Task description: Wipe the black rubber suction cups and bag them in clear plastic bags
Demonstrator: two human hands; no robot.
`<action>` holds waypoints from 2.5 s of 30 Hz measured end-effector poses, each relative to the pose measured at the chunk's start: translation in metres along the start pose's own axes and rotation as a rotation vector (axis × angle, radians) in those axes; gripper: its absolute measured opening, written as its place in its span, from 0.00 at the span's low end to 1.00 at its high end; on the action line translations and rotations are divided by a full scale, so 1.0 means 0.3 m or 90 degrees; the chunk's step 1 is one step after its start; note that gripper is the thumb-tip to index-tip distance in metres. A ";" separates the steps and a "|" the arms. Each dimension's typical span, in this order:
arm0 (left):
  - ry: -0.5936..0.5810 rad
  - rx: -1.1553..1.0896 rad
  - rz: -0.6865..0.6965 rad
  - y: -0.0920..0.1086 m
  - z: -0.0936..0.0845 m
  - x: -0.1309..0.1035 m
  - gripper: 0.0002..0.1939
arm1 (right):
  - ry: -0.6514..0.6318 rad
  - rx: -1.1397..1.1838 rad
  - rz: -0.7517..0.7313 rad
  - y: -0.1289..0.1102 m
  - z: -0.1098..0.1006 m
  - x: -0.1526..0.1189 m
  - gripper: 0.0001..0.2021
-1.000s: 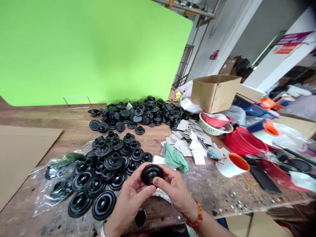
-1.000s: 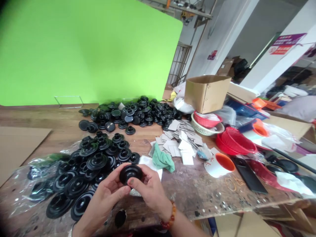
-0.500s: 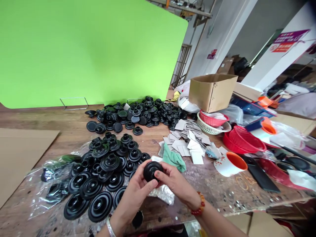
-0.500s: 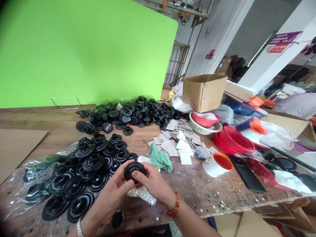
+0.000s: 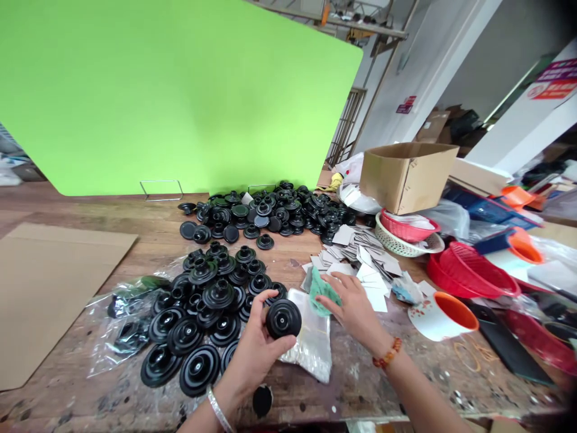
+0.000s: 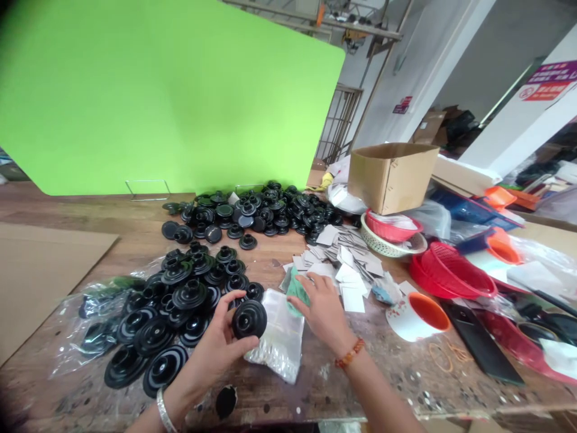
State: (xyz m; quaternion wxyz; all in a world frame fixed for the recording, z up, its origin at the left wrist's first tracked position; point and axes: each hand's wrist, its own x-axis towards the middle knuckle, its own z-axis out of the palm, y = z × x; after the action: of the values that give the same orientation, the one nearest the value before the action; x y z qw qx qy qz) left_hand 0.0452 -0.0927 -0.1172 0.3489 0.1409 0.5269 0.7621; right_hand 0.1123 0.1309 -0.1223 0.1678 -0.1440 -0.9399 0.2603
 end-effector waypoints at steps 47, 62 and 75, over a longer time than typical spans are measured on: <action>0.294 0.944 0.302 0.146 -0.173 0.088 0.18 | -0.155 -0.171 -0.102 -0.208 0.307 0.641 0.17; 0.103 0.098 0.162 0.167 -0.079 0.109 0.31 | 0.025 0.362 -0.157 -0.421 -0.075 0.210 0.18; 0.330 0.526 0.258 0.148 -0.100 0.087 0.27 | -0.202 0.892 0.304 -0.404 0.109 0.037 0.21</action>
State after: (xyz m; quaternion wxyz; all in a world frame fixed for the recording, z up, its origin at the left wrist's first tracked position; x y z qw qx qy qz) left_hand -0.0079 -0.1050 -0.0933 -0.0315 0.1726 0.8144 0.5531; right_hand 0.0673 0.0209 -0.0810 0.0219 -0.1646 -0.5107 0.8436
